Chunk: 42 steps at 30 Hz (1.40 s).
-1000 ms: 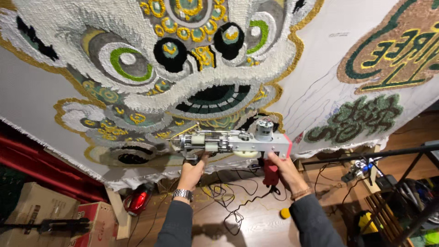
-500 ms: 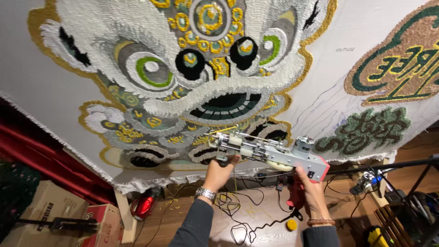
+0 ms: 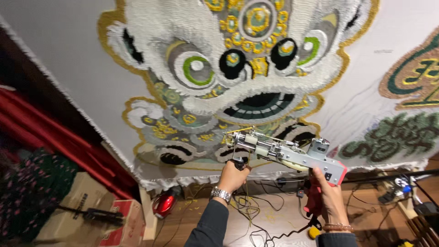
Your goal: The person uses a handheld tufting gun to apply yellow yarn into a stretched canvas, following a pre-drawn design of a stylized face. The person guides the tool along the design lines, occasionally adjusting the yarn feed with the left hand.
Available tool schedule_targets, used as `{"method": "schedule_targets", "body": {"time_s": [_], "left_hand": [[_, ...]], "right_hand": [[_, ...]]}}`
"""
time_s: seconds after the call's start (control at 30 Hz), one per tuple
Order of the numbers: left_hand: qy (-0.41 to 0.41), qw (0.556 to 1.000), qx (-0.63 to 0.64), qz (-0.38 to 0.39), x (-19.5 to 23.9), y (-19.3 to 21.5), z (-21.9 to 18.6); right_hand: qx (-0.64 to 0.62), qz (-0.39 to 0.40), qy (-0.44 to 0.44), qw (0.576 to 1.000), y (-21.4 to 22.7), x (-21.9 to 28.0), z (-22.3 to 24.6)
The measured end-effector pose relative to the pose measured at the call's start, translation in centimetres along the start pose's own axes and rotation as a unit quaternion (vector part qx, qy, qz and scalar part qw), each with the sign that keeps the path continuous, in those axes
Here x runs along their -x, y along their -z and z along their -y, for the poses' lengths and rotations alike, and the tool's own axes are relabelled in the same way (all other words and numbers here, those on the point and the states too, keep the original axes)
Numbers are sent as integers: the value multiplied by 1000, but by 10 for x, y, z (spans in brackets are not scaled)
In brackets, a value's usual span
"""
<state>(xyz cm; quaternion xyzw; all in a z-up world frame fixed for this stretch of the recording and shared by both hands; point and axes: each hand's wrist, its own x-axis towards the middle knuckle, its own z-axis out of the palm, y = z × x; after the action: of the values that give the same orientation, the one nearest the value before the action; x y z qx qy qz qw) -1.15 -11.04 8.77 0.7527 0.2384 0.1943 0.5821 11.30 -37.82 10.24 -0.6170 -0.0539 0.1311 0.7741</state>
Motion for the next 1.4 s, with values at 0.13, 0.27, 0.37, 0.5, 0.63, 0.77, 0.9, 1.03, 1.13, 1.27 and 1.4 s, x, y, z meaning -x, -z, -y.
{"method": "schedule_targets", "body": {"time_s": [0.13, 0.27, 0.37, 0.5, 0.63, 0.77, 0.9, 1.03, 1.13, 1.27, 1.4], "left_hand": [[11, 1000, 22, -15, 13, 29, -3], [57, 996, 66, -31, 20, 46, -8], [63, 996, 40, -50, 21, 60, -7], [49, 997, -9, -58, 19, 78, -5], [26, 996, -45, -66, 16, 94, -4], [32, 999, -11, -35, 12, 110, -3], [37, 999, 24, -31, 4, 123, -3], [15, 999, 23, -24, -3, 129, 1], [18, 999, 42, -18, -4, 128, 2], [19, 998, 59, -6, -4, 129, 3], [31, 999, 35, 12, -8, 133, 0]], "right_hand": [[46, 0, -36, 998, -32, 15, 6], [54, 7, -70, 996, -54, 25, 14], [66, 10, -46, 997, -68, 25, 19], [57, 3, -35, 998, -83, 26, 18], [49, -11, -37, 998, -97, 28, 15], [49, -22, -34, 998, -111, 34, 12], [41, -23, -22, 999, -127, 42, 13], [77, -51, -46, 995, -135, 46, 20], [49, -28, 19, 998, -138, 47, 22], [45, -36, 22, 998, -138, 50, 19], [49, -38, 11, 998, -137, 47, 22]]}}
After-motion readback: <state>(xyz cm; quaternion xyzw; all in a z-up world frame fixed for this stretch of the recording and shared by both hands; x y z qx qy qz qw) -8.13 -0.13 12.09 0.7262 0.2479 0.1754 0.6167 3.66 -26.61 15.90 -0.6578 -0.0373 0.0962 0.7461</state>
